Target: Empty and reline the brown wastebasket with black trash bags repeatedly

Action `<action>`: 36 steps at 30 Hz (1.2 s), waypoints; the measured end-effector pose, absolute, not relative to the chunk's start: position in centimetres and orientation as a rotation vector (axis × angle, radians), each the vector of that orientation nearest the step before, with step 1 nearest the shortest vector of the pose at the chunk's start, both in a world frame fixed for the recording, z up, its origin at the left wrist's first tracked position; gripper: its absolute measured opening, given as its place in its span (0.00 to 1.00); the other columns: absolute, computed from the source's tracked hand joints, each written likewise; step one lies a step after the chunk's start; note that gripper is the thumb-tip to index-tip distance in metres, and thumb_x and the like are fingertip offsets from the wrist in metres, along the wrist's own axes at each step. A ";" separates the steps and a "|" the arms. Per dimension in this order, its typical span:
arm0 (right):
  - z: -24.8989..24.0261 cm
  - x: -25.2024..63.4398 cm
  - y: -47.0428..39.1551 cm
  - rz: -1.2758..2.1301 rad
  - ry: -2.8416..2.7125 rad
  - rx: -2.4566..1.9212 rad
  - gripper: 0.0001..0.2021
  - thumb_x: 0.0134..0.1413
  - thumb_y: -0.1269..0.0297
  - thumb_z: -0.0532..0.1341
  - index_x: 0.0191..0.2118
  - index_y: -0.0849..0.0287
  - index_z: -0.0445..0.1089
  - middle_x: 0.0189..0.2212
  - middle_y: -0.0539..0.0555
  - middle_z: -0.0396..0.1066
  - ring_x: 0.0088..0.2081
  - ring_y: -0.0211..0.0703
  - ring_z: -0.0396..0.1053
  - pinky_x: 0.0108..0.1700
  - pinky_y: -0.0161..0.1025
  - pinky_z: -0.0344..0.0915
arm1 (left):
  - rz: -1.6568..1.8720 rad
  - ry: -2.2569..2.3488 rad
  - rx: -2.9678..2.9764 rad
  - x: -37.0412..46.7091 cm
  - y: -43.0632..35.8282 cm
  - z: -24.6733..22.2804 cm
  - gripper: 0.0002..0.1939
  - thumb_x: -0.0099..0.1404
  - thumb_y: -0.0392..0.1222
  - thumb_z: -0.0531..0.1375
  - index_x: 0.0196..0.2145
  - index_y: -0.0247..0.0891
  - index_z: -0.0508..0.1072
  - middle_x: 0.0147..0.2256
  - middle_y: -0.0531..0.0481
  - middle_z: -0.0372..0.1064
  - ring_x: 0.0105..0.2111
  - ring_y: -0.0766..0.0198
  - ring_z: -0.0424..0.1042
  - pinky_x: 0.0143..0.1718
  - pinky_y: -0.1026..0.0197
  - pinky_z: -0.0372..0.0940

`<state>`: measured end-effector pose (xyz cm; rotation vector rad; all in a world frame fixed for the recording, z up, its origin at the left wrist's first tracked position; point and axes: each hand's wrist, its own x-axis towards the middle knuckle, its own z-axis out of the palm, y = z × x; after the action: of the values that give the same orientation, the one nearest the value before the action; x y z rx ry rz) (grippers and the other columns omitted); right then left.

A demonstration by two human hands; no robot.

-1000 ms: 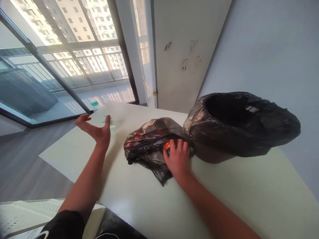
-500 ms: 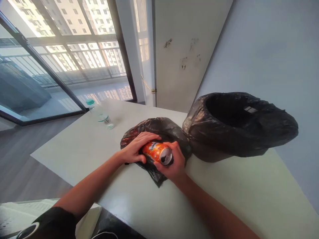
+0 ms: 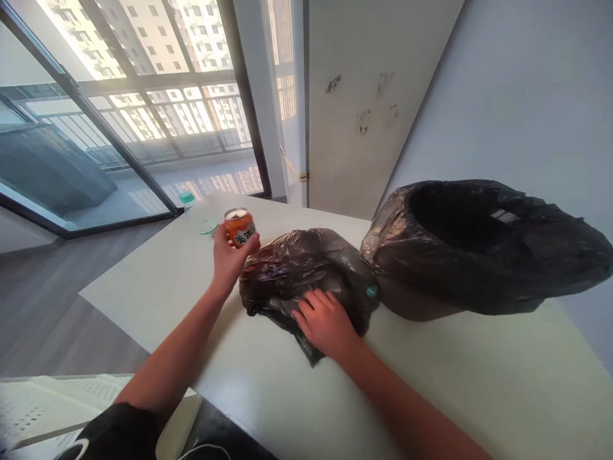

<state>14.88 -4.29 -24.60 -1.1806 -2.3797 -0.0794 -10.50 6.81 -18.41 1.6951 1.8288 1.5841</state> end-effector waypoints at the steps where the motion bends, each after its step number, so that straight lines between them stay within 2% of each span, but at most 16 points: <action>1: -24.6 14.9 -4.3 -0.143 -2.363 -1.194 0.14 0.72 0.63 0.58 0.34 0.59 0.76 0.36 0.57 0.77 0.41 0.49 0.72 0.46 0.46 0.64 | 1.515 1.872 1.636 -11.2 7.4 -18.8 0.27 0.56 0.49 0.73 0.47 0.40 0.67 0.43 0.48 0.70 0.43 0.56 0.74 0.46 0.53 0.71; 5: -24.7 15.2 -4.3 -0.328 -2.258 -1.222 0.19 0.71 0.66 0.59 0.25 0.58 0.73 0.24 0.52 0.72 0.29 0.42 0.69 0.42 0.44 0.58 | 1.274 1.952 1.485 -13.1 8.8 -20.4 0.33 0.49 0.39 0.74 0.49 0.41 0.63 0.40 0.51 0.72 0.39 0.59 0.75 0.44 0.55 0.70; 9: -24.9 15.3 -4.5 -0.398 -2.213 -1.303 0.19 0.68 0.66 0.61 0.24 0.59 0.75 0.23 0.51 0.73 0.24 0.39 0.66 0.39 0.42 0.57 | 1.211 1.917 1.463 -13.1 9.0 -21.0 0.37 0.49 0.41 0.75 0.52 0.42 0.62 0.41 0.51 0.73 0.40 0.58 0.76 0.46 0.53 0.70; 11: -24.9 15.3 -4.6 -0.389 -2.215 -1.363 0.17 0.66 0.67 0.62 0.24 0.58 0.76 0.23 0.52 0.75 0.24 0.40 0.67 0.38 0.41 0.57 | 1.235 1.918 1.495 -12.9 8.8 -20.5 0.43 0.47 0.44 0.77 0.55 0.41 0.60 0.44 0.49 0.72 0.46 0.54 0.75 0.51 0.49 0.70; 13: -24.7 15.2 -4.8 -0.384 -2.233 -1.417 0.16 0.64 0.68 0.63 0.23 0.58 0.75 0.21 0.52 0.74 0.24 0.41 0.67 0.36 0.41 0.56 | 1.429 1.957 1.605 -12.5 8.2 -19.5 0.45 0.48 0.48 0.77 0.57 0.40 0.60 0.51 0.42 0.68 0.55 0.48 0.71 0.58 0.45 0.66; 14: -24.6 15.2 -4.8 -0.385 -2.241 -1.440 0.16 0.64 0.67 0.63 0.23 0.57 0.74 0.21 0.53 0.73 0.24 0.42 0.68 0.35 0.41 0.56 | 1.590 1.959 1.683 -12.2 7.7 -18.9 0.42 0.52 0.50 0.76 0.58 0.39 0.60 0.54 0.39 0.66 0.59 0.47 0.68 0.60 0.44 0.65; 16: -24.3 15.1 -4.9 -0.383 -2.239 -1.477 0.16 0.65 0.66 0.62 0.24 0.57 0.73 0.20 0.53 0.72 0.24 0.43 0.67 0.35 0.41 0.55 | 1.848 1.847 1.890 -11.1 6.4 -17.6 0.26 0.65 0.50 0.67 0.55 0.38 0.64 0.54 0.38 0.65 0.58 0.49 0.67 0.59 0.46 0.65; 18: -24.1 15.1 -4.9 -0.363 -2.229 -1.470 0.15 0.67 0.66 0.61 0.26 0.57 0.72 0.21 0.53 0.71 0.26 0.45 0.68 0.37 0.42 0.57 | 1.716 1.616 2.141 -9.7 5.0 -16.9 0.12 0.73 0.47 0.59 0.49 0.40 0.68 0.49 0.42 0.69 0.52 0.54 0.71 0.55 0.50 0.67; 19: -24.1 15.1 -4.9 -0.347 -2.225 -1.453 0.15 0.68 0.65 0.60 0.27 0.57 0.72 0.22 0.54 0.72 0.28 0.46 0.69 0.39 0.42 0.59 | 1.518 1.515 2.245 -8.8 4.4 -16.8 0.10 0.74 0.47 0.57 0.48 0.40 0.69 0.47 0.44 0.71 0.50 0.55 0.72 0.53 0.52 0.68; 22: -24.2 15.1 -4.7 -0.254 -2.231 -1.400 0.11 0.69 0.62 0.60 0.35 0.58 0.75 0.32 0.59 0.74 0.38 0.53 0.70 0.46 0.47 0.63 | 0.898 1.479 2.312 -6.7 3.3 -17.7 0.09 0.72 0.49 0.60 0.42 0.40 0.72 0.42 0.45 0.74 0.43 0.55 0.75 0.47 0.54 0.68; 24: -24.3 15.1 -4.7 -0.131 -2.238 -1.384 0.08 0.67 0.62 0.61 0.42 0.59 0.75 0.39 0.62 0.74 0.43 0.57 0.70 0.49 0.49 0.65 | 0.719 1.554 2.244 -5.8 3.2 -18.7 0.09 0.72 0.47 0.60 0.35 0.40 0.72 0.34 0.47 0.74 0.36 0.55 0.74 0.41 0.55 0.67; 26: -24.4 15.0 -4.6 0.023 -2.248 -1.360 0.08 0.64 0.64 0.62 0.47 0.60 0.74 0.43 0.62 0.74 0.47 0.58 0.69 0.51 0.51 0.67 | 0.715 1.553 2.170 -5.4 3.4 -19.5 0.10 0.73 0.43 0.57 0.32 0.40 0.70 0.30 0.48 0.72 0.32 0.57 0.73 0.39 0.56 0.65; 31: -25.0 15.0 -4.4 0.376 -2.181 -1.347 0.09 0.59 0.66 0.66 0.45 0.58 0.70 0.44 0.60 0.73 0.50 0.57 0.70 0.53 0.51 0.70 | 0.948 1.439 1.940 -5.4 4.2 -20.9 0.09 0.74 0.42 0.54 0.37 0.40 0.71 0.35 0.48 0.76 0.37 0.57 0.73 0.42 0.57 0.66; 36: -22.7 15.4 -4.1 0.557 -1.999 -1.323 0.25 0.56 0.63 0.69 0.57 0.56 0.64 0.51 0.60 0.74 0.53 0.57 0.72 0.55 0.53 0.70 | 0.999 1.585 1.935 -5.6 4.6 -21.5 0.08 0.73 0.40 0.52 0.34 0.41 0.66 0.33 0.49 0.72 0.36 0.57 0.71 0.40 0.57 0.64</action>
<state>15.39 -4.08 -22.67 -1.3227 -1.9986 0.5573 -5.59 4.59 -21.55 1.9354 1.5848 0.9989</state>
